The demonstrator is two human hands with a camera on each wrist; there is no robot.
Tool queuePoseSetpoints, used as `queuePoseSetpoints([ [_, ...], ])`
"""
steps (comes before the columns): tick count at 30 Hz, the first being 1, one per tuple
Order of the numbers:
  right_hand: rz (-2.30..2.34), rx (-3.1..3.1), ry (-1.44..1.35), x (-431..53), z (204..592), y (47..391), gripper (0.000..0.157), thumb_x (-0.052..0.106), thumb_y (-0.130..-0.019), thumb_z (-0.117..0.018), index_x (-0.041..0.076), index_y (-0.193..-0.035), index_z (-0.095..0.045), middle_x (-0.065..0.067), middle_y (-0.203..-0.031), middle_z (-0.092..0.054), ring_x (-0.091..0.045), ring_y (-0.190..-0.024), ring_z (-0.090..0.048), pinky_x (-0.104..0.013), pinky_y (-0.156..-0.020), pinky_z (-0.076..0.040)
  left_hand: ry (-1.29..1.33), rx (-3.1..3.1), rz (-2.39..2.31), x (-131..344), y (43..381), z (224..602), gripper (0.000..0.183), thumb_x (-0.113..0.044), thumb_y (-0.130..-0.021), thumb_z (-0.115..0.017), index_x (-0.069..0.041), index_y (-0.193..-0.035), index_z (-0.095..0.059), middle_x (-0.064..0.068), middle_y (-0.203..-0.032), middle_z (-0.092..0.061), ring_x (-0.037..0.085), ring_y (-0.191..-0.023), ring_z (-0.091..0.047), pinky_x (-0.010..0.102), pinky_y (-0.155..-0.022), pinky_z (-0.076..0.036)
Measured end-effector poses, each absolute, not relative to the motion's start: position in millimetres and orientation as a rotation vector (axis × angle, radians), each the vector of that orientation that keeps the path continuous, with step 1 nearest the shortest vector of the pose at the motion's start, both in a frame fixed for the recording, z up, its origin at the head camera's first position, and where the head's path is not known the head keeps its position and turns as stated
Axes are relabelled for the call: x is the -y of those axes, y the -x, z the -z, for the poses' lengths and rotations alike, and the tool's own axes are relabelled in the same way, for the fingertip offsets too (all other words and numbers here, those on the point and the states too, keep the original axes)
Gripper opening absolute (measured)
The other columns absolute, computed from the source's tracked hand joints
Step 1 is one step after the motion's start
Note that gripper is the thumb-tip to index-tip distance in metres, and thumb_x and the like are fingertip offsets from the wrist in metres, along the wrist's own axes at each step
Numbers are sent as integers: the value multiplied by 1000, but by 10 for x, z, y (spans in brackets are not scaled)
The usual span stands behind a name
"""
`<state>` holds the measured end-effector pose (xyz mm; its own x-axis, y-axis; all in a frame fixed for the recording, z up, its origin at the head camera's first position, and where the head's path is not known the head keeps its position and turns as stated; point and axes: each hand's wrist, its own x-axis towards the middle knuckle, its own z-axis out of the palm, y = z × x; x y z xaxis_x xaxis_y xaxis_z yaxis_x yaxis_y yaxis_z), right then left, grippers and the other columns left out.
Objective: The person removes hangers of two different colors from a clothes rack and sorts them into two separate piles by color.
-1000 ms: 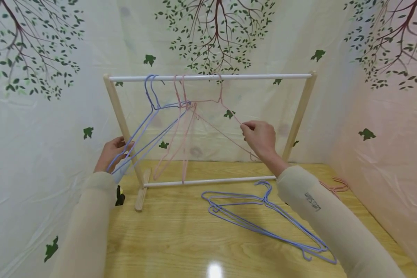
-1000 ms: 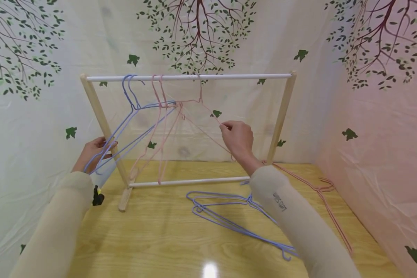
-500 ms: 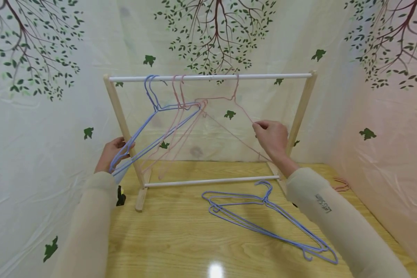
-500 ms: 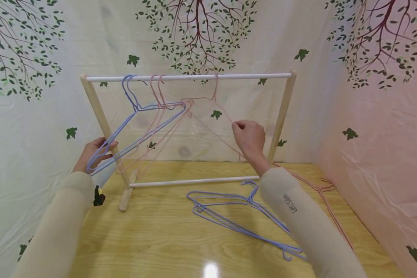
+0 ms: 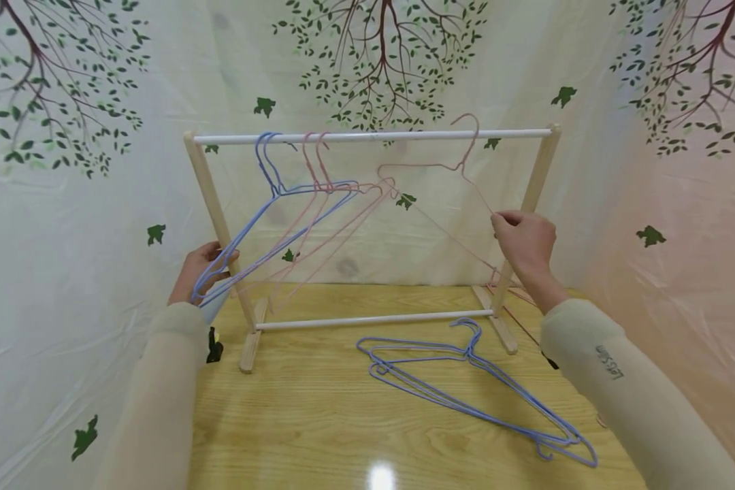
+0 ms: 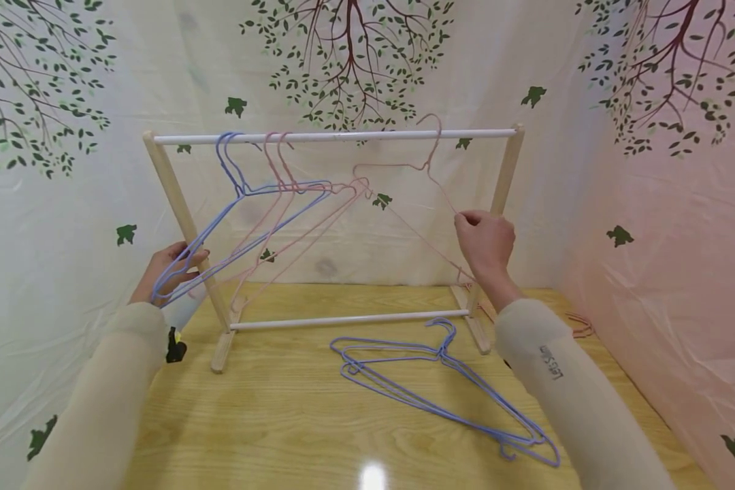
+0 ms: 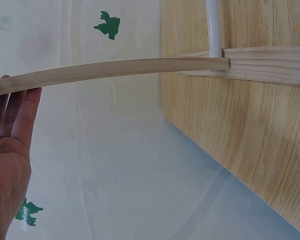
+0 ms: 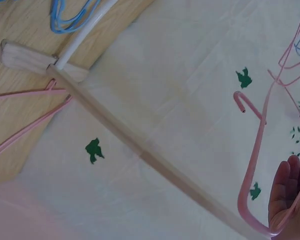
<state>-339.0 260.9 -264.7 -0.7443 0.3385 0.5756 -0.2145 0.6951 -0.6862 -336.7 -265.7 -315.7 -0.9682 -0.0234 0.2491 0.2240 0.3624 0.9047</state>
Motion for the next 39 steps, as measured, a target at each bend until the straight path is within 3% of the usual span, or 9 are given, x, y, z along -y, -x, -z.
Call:
queuePoseSetpoints([
  [4,-1081,2131,154,-2755,2686,3395,30,28,-91,-60,8,-99,-81,18,-60,-64,8,-55,-51,-18,-58,-41,165,2434,1563,2650,3344,3145,60,-22,-101,-57,13,-145,-37,36,-133,-49,-3,-89,-56,18,-82,-53],
  [7,-1114,2089,178,-2861,2733,3395,31,30,-91,-62,7,-100,-81,29,-56,-56,8,-54,-52,-15,-56,-42,149,2458,1512,2644,3326,3135,59,-23,-101,-56,12,-144,-39,35,-132,-51,10,-96,-60,18,-82,-53],
  [13,-1186,2031,228,-3011,2796,3373,34,34,-91,-64,7,-105,-79,32,-58,-54,5,-59,-55,-15,-54,-43,140,2472,1602,2657,3344,3139,63,-22,-102,-54,11,-150,-29,35,-140,-45,42,-127,-46,50,-105,-44],
  [24,-1299,1857,114,-3110,3060,3306,31,30,-92,-69,2,-100,-79,25,-68,-62,1,-63,-60,-11,-56,-46,167,2419,1668,2717,3414,3218,64,-26,-101,-57,8,-149,-34,28,-135,-50,18,-113,-56,50,-106,-43],
  [26,-1339,1817,89,-3120,3124,3299,29,27,-92,-70,1,-101,-78,22,-70,-64,0,-64,-61,-11,-57,-48,157,2425,1664,2716,3419,3218,64,-26,-101,-57,7,-150,-33,29,-137,-49,23,-117,-55,50,-107,-42],
  [30,-1396,1755,87,-3141,3244,3269,28,23,-92,-70,-2,-104,-77,19,-72,-66,0,-65,-62,-10,-60,-51,123,2474,1603,2712,3416,3191,65,-27,-102,-56,8,-151,-31,30,-138,-49,36,-124,-51,32,-98,-50],
  [32,-1403,1731,97,-3155,3306,3246,29,22,-91,-70,-4,-104,-76,19,-71,-66,0,-64,-63,-10,-60,-52,121,2485,1599,2686,3380,3153,67,-27,-102,-55,10,-151,-28,34,-142,-44,43,-129,-45,31,-97,-50],
  [36,-1423,1684,117,-3194,3445,3172,26,18,-90,-71,-5,-99,-77,18,-68,-66,1,-62,-63,-10,-58,-51,125,2445,1697,2741,3475,3216,70,-25,-101,-58,8,-153,-24,33,-147,-39,45,-133,-41,45,-105,-45],
  [39,-1432,1657,117,-3225,3554,3117,22,16,-89,-72,-4,-98,-78,18,-67,-66,0,-62,-63,-9,-57,-49,114,2426,1735,2811,3595,3307,72,-28,-100,-60,4,-154,-25,31,-148,-38,41,-133,-42,49,-106,-42],
])
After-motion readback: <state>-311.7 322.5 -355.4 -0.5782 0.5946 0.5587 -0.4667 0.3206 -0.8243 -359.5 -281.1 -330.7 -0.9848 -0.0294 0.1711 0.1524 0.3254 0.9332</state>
